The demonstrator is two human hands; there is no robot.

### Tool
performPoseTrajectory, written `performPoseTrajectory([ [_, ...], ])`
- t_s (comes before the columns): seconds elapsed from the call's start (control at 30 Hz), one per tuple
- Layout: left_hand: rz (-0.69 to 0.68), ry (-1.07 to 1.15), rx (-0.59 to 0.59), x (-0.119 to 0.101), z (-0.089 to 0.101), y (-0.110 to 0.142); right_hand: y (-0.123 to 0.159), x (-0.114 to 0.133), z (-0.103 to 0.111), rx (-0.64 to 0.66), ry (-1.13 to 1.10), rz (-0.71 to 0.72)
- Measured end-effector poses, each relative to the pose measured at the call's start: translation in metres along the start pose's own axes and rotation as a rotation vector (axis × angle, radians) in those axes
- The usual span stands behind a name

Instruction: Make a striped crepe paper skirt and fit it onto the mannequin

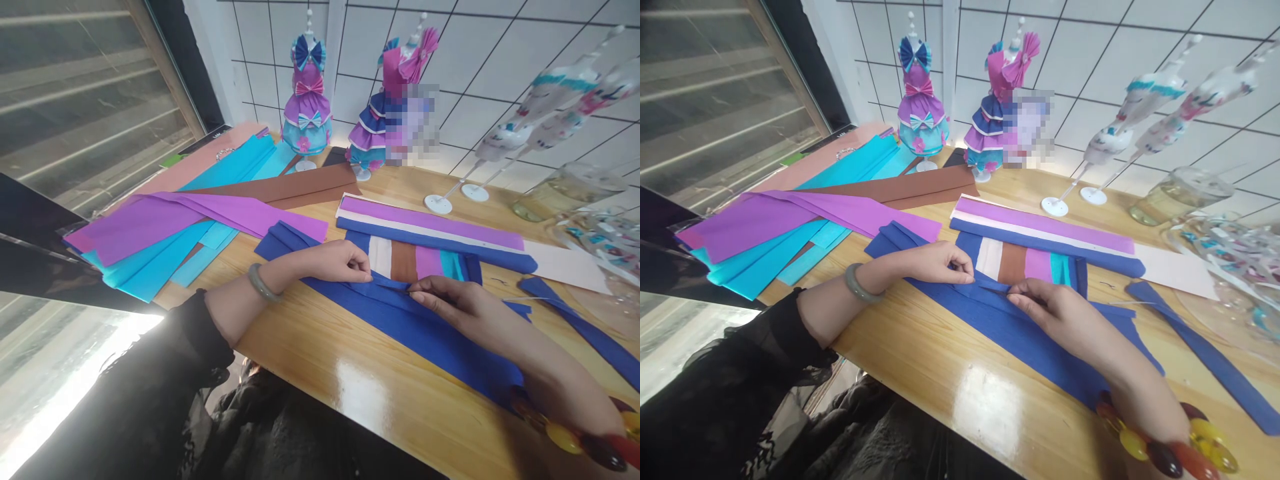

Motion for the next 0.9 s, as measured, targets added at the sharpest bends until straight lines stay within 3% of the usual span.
performPoseTrajectory([
  [0.9, -0.018, 0.015, 0.007, -0.0040, 0.0003, 0.0020, 0.0006, 0.0059, 0.0021, 0.028, 0.047, -0.007],
])
Point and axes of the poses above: each hand's wrist, its own y-axis away from the middle knuckle, its own z-axis out of the back of the hand, x = y × z, the point moved 3 cm from there along -y, towards the middle knuckle, and after that the axes turned 14 degrees about x, right-handed, at the moved point
